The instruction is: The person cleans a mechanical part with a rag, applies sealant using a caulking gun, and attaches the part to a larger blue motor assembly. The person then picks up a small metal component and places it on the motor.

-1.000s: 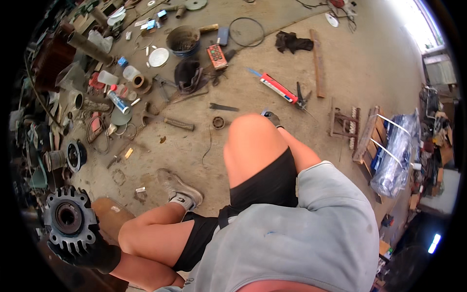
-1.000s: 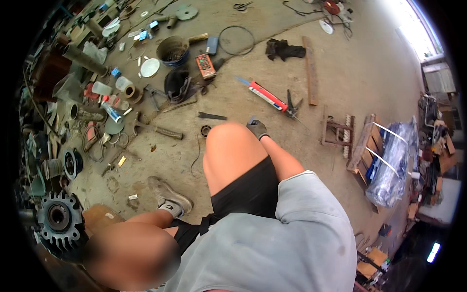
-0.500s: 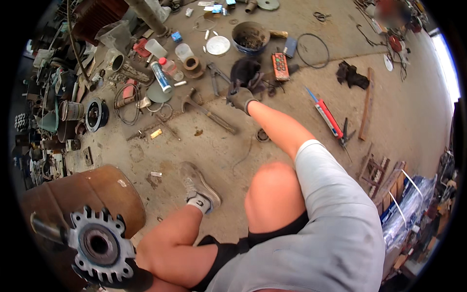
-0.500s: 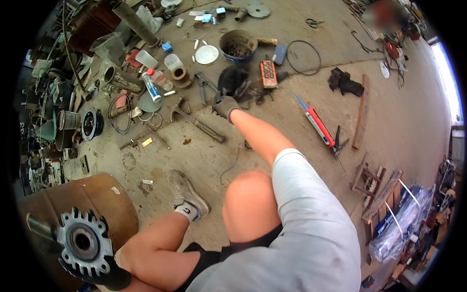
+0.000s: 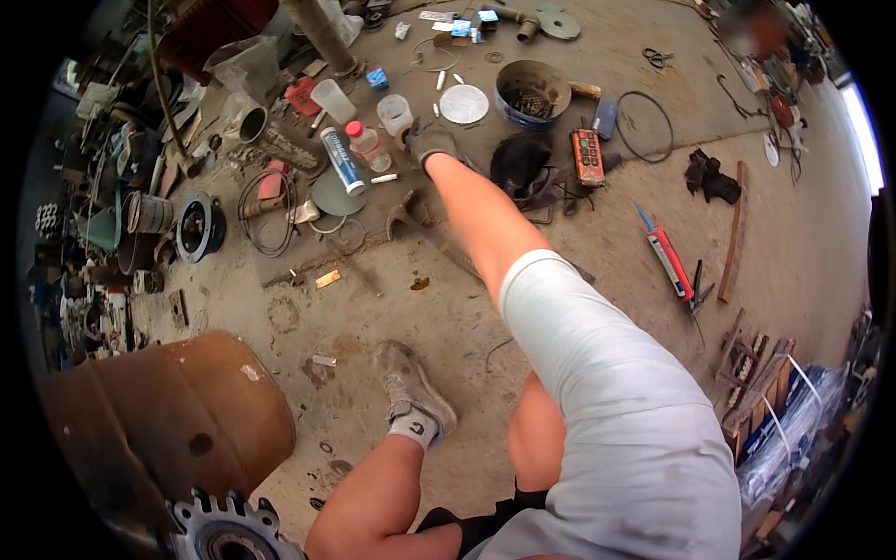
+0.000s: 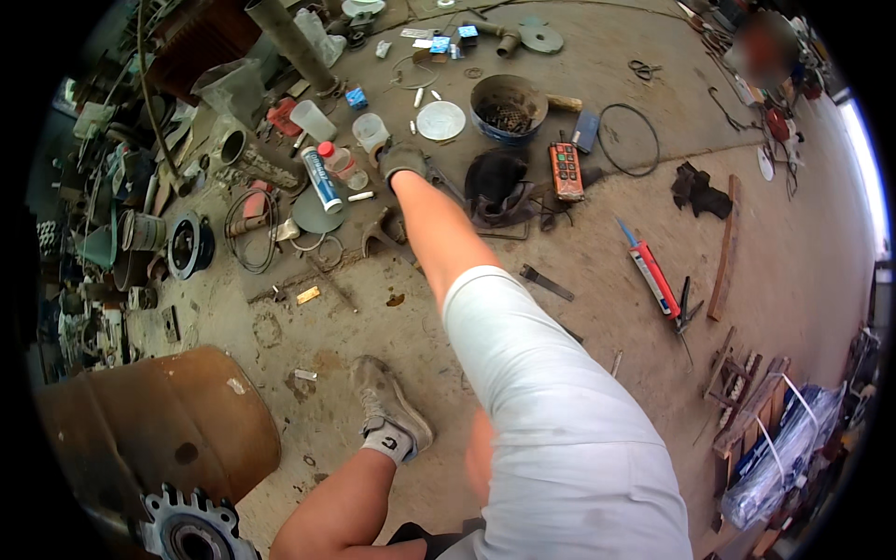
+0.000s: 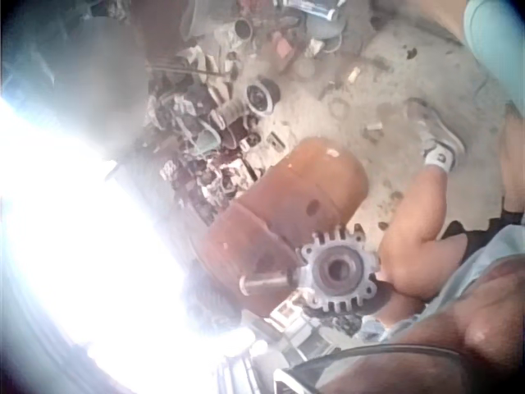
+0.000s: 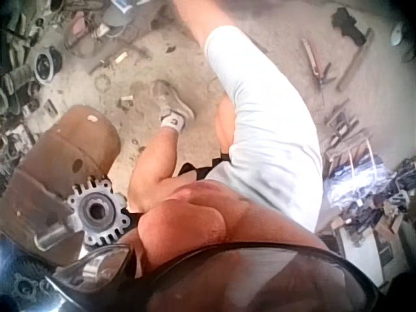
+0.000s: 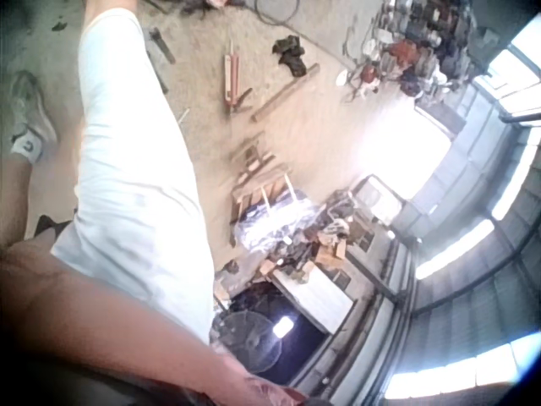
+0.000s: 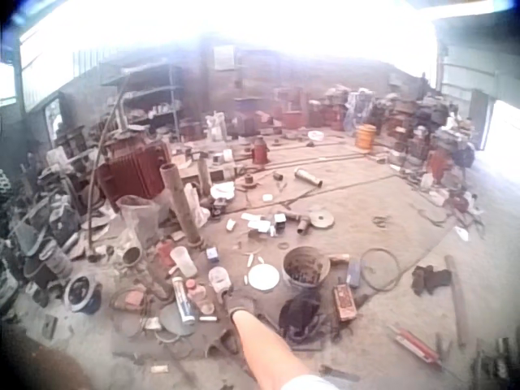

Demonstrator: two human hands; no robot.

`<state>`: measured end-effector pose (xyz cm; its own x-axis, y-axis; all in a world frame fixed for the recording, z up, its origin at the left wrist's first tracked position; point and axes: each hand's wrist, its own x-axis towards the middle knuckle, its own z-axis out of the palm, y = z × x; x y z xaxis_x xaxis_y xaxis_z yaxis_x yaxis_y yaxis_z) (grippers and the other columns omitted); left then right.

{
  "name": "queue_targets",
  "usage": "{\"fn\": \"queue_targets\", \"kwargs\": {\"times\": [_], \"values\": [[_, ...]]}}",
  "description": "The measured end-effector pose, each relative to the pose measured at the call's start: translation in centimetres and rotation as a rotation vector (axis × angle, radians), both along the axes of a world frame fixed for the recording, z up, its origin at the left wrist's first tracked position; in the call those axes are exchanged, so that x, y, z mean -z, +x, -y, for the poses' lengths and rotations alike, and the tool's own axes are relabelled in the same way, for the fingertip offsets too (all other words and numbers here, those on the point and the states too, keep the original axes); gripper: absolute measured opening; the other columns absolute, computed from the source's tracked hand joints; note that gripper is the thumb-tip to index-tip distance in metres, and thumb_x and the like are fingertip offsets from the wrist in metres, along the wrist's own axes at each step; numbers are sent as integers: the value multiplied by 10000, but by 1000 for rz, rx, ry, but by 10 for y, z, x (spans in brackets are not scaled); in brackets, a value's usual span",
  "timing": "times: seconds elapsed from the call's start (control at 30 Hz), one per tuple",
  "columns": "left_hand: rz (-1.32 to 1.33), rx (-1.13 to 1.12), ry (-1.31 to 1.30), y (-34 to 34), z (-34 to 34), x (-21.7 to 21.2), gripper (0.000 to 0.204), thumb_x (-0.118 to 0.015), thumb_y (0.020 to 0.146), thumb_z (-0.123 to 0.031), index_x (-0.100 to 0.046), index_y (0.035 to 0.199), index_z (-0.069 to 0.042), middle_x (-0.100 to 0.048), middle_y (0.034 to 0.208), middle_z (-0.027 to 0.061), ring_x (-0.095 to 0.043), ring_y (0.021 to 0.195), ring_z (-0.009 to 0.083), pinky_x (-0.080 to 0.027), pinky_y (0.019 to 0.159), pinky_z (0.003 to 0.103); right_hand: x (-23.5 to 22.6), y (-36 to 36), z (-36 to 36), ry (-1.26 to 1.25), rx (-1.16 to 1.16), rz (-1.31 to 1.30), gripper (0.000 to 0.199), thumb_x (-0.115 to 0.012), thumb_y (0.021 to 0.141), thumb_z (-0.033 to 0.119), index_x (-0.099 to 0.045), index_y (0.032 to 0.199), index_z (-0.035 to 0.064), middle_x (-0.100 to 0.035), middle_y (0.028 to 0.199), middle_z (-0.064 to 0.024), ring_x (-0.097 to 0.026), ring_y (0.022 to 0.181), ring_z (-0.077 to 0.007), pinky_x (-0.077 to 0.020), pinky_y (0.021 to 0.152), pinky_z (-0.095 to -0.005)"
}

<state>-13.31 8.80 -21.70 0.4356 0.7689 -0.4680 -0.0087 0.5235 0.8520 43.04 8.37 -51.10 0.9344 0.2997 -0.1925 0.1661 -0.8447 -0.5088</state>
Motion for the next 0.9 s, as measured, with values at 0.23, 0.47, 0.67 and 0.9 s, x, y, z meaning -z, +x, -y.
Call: {"fn": "queue_targets", "kwargs": {"times": [0.23,0.47,0.67,0.9], "values": [[37,100,-78,24,7,18,733,-497,1108,-502,-375,1657,-32,-504,1578,211,-522,1417,382,-397,1192,557,-18,-29,95,51,279,46,915,-758,900,683,-514,1515,52,-603,1500,-297,-591,1402,-457,-499,1152,-542],[133,64,-35,1,15,-11,760,-502,1102,-514,-355,1674,-37,-478,1616,215,-496,1456,393,-370,1224,575,-5,-87,212,-183,402,-294,716,-778,934,518,-642,1498,99,-492,1679,-214,-575,1450,-434,-474,1183,-558],[284,20,25,-35,19,-58,783,-507,1096,-525,-339,1689,-42,-455,1648,219,-474,1489,403,-347,1252,590,-54,-78,309,245,198,111,592,-791,938,479,-750,1281,-1,-760,1209,-287,-739,1153,-407,-584,984,-450],[614,-50,175,-101,4,-154,811,-513,1090,-538,-320,1706,-48,-428,1685,224,-448,1528,415,-320,1284,608,-365,-164,334,1286,-225,-133,538,-751,1048,366,-653,1454,27,-721,1399,-158,-720,1194,-209,-591,1026,-397]]}}
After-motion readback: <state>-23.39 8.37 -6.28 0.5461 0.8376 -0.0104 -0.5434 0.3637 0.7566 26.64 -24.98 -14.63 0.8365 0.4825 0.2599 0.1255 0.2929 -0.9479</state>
